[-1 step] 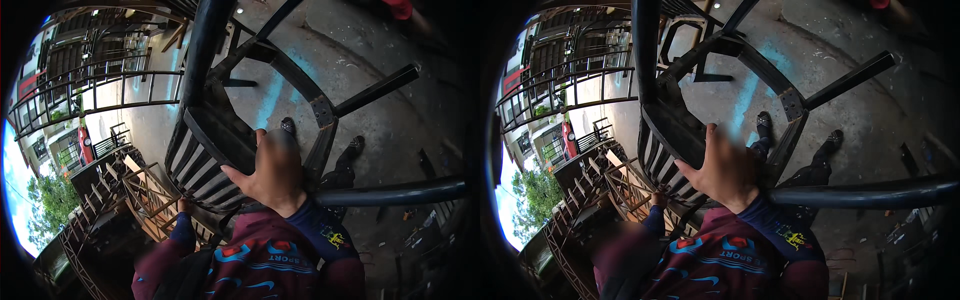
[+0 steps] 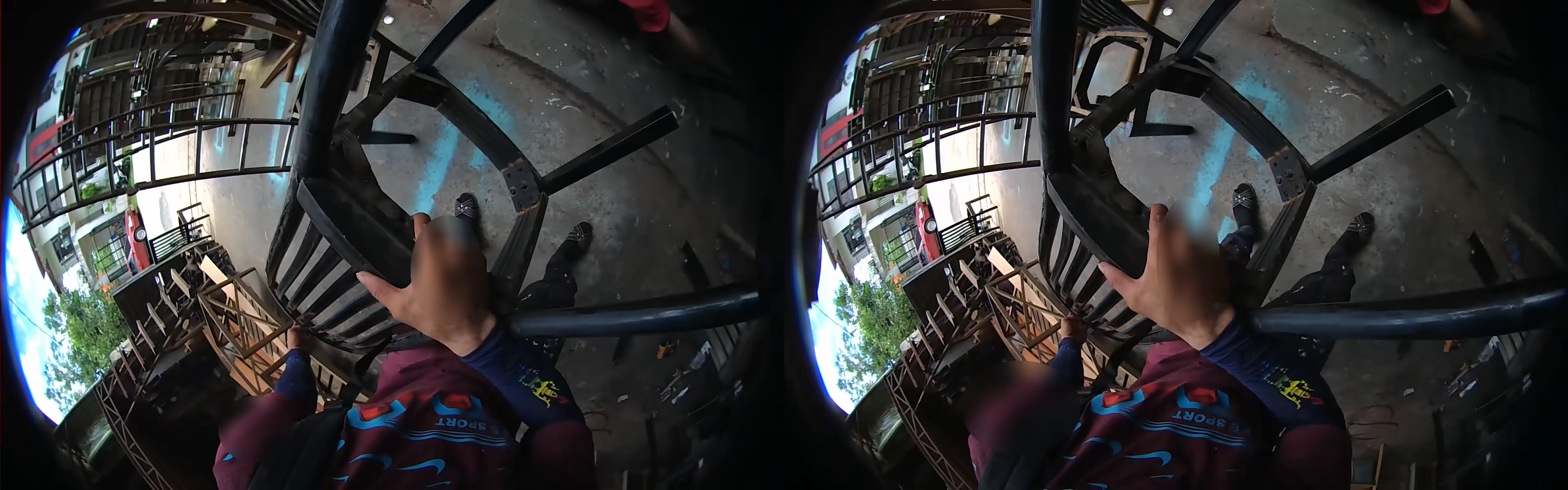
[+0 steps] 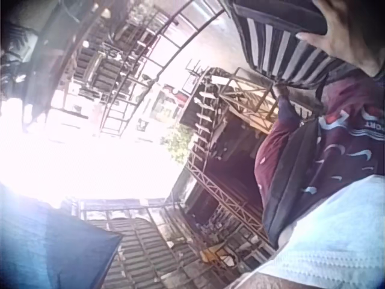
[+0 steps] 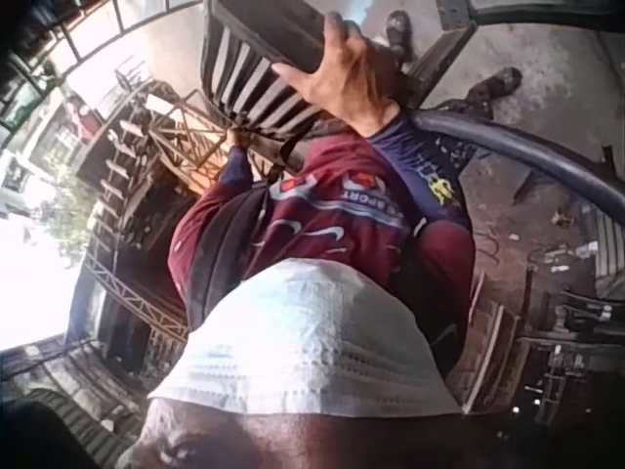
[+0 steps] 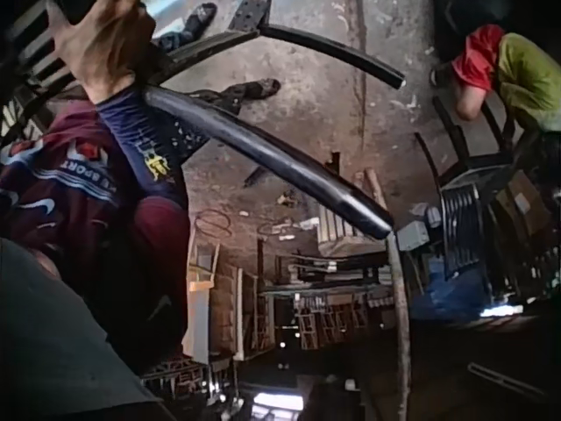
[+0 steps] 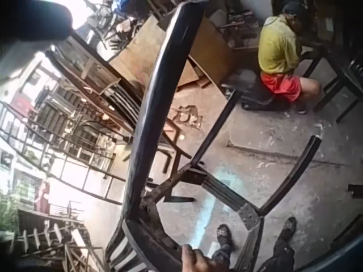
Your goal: Repairing a chair using a nail gun and a hammer.
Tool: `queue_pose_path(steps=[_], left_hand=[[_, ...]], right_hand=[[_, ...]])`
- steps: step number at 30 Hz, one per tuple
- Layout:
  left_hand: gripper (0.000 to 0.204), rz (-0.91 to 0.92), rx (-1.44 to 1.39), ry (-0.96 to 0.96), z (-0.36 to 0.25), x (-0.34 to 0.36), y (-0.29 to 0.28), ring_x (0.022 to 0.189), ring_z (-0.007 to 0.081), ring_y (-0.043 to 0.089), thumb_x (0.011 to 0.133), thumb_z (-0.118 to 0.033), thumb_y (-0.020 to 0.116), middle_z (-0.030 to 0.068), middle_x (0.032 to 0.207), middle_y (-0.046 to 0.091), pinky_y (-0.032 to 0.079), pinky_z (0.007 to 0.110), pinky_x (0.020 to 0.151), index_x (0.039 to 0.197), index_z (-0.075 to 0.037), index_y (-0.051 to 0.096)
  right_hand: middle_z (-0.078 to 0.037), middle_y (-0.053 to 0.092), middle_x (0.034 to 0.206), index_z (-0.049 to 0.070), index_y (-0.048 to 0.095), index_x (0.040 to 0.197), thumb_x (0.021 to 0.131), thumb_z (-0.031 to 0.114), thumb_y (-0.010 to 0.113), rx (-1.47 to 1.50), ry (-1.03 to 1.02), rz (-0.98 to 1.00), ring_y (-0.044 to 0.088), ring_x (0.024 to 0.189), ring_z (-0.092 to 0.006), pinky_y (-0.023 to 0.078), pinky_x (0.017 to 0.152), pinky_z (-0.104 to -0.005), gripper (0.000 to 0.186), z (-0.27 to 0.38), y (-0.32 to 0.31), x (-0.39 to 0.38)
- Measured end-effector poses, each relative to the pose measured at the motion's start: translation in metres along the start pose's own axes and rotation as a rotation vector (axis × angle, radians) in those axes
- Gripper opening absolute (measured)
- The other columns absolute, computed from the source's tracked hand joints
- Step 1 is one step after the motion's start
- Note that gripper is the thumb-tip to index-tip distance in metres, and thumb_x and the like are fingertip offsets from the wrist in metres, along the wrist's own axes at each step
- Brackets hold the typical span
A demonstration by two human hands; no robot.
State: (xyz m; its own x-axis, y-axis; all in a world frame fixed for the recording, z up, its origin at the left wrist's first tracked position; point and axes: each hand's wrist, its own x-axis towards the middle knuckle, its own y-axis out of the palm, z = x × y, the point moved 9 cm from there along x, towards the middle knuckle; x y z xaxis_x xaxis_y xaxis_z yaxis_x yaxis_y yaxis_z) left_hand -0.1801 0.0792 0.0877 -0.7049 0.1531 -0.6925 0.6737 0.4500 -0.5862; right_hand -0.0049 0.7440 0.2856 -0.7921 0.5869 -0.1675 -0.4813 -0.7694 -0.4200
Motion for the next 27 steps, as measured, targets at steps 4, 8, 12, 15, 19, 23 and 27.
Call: queue_pose_path(steps=[4,8,12,15,19,23,27], left_hand=[[0.037,-0.049,0.751,0.389,-0.004,-0.009,-0.014,0.1,0.0244,0.067,0.08,-0.019,0.053,0.0041,0.103,0.073,0.054,0.037,0.07,0.112,-0.013,0.07],[0.019,0.109,1.475,0.21,0.002,0.012,-0.002,0.08,0.0257,0.064,0.078,-0.015,0.051,0.0089,0.078,0.067,0.05,0.035,0.068,0.075,-0.007,0.068],[0.015,-0.191,-0.845,-0.343,0.024,0.037,-0.036,0.06,0.0181,0.051,0.077,-0.013,0.055,0.0005,0.06,0.047,0.044,0.039,0.058,0.063,-0.01,0.052],[0.019,-0.038,0.882,0.154,-0.071,0.074,-0.045,0.068,0.0067,0.038,0.069,0.0,0.067,-0.0029,0.061,0.044,0.037,0.032,0.053,0.063,-0.01,0.052],[0.027,0.011,0.835,0.146,-0.122,0.122,-0.096,0.056,0.0147,0.04,0.074,-0.018,0.065,-0.0018,0.058,0.039,0.035,0.031,0.055,0.058,-0.015,0.043],[0.027,-0.05,-0.23,-0.036,-0.198,0.177,-0.149,0.058,0.0159,0.043,0.08,-0.038,0.057,-0.0013,0.063,0.043,0.038,0.034,0.061,0.065,-0.019,0.045],[0.026,-0.143,-0.252,-0.038,-0.327,0.223,-0.114,0.062,0.0144,0.049,0.086,-0.036,0.054,-0.0001,0.065,0.048,0.042,0.032,0.058,0.07,-0.016,0.051]], right_hand=[[-0.027,0.064,0.09,-0.015,0.051,0.12,0.071,0.045,0.082,-0.003,0.01,0.0,0.068,0.073,-0.0383,0.056,0.062,-0.0423,0.083,-0.002,0.003,0.003],[-0.027,0.064,0.089,-0.015,0.051,0.121,0.071,0.044,0.082,-0.022,0.023,-0.001,0.068,0.071,-0.0368,0.056,0.061,-0.0418,0.083,-0.007,0.005,0.006],[-0.027,0.064,0.089,-0.014,0.051,0.119,0.073,0.044,0.08,-0.021,0.028,-0.049,0.068,0.071,-0.0355,0.056,0.06,-0.0409,0.08,-0.012,-0.003,0.012],[-0.027,0.064,0.09,-0.014,0.051,0.118,0.074,0.046,0.079,-0.022,0.098,-0.082,0.069,0.072,-0.0363,0.056,0.061,-0.0417,0.079,-0.02,-0.012,0.01],[-0.026,0.065,0.087,-0.013,0.053,0.117,0.075,0.049,0.078,0.014,0.123,-0.208,0.069,0.073,-0.0377,0.056,0.063,-0.0427,0.079,-0.027,-0.036,0.012],[-0.03,0.066,0.091,-0.015,0.055,0.115,0.077,0.051,0.076,0.056,0.197,-0.341,0.069,0.079,-0.0411,0.057,0.068,-0.0425,0.079,-0.064,-0.06,0.017],[-0.026,0.065,0.082,-0.009,0.055,0.109,0.075,0.056,0.075,0.03,0.214,-0.595,0.069,0.066,-0.0378,0.055,0.053,-0.0414,0.076,-0.115,-0.058,0.024]])
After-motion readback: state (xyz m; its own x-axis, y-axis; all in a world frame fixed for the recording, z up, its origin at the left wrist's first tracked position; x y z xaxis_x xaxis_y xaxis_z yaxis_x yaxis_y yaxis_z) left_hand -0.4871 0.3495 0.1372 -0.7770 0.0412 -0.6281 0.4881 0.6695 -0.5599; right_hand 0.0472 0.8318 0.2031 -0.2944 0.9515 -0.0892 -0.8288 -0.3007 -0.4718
